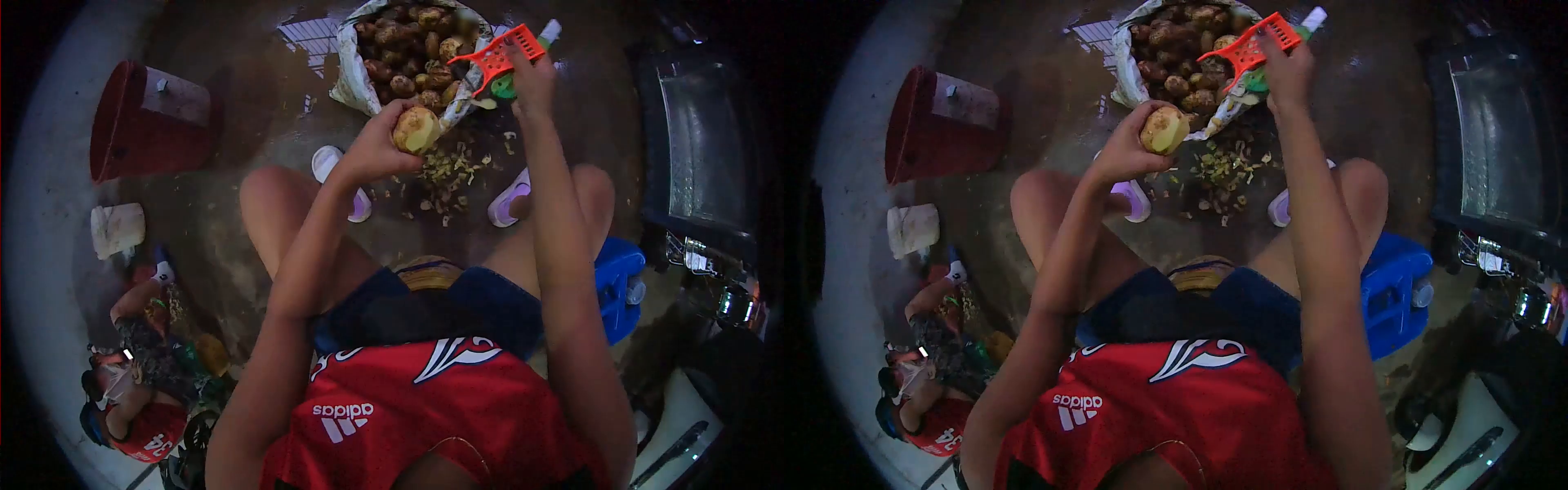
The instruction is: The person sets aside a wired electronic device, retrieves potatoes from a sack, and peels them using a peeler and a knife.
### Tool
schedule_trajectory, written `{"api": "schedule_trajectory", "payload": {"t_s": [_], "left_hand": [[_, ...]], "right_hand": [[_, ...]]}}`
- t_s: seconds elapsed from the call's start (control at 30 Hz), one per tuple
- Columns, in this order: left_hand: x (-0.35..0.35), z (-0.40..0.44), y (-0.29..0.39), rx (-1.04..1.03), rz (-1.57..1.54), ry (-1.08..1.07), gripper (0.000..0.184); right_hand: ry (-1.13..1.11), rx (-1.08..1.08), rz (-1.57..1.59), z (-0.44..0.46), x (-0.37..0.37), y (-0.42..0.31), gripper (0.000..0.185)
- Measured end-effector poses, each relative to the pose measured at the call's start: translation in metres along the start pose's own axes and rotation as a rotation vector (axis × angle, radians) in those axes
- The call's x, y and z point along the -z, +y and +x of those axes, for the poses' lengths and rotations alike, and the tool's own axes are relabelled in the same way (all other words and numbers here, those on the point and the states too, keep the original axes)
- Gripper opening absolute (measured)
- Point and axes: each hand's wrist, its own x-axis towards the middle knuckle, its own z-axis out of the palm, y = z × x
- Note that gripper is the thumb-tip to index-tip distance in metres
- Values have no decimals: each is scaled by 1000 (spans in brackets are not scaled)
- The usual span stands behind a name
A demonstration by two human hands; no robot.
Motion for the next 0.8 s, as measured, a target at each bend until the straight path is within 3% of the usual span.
{"api": "schedule_trajectory", "payload": {"t_s": [0.13,0.23,0.33,0.37,0.47,0.67,0.8], "left_hand": [[-1,3,3,75,-119,36,66],[-3,2,1,103,-46,39,66],[-4,3,-6,87,44,78,65],[-2,5,-4,65,71,64,66],[-2,-4,7,58,108,26,65],[-4,0,1,11,-83,55,64],[-6,1,1,75,-334,66,68]], "right_hand": [[-172,-146,274,-30,-23,-9,23],[-315,-187,177,-58,-39,-17,25],[-237,-91,-86,-44,-35,-2,25],[-197,-25,-24,-31,-29,10,25],[73,-183,128,9,8,18,25],[-159,-174,230,-30,-17,-3,22],[-127,-252,367,-20,-12,-3,22]]}}
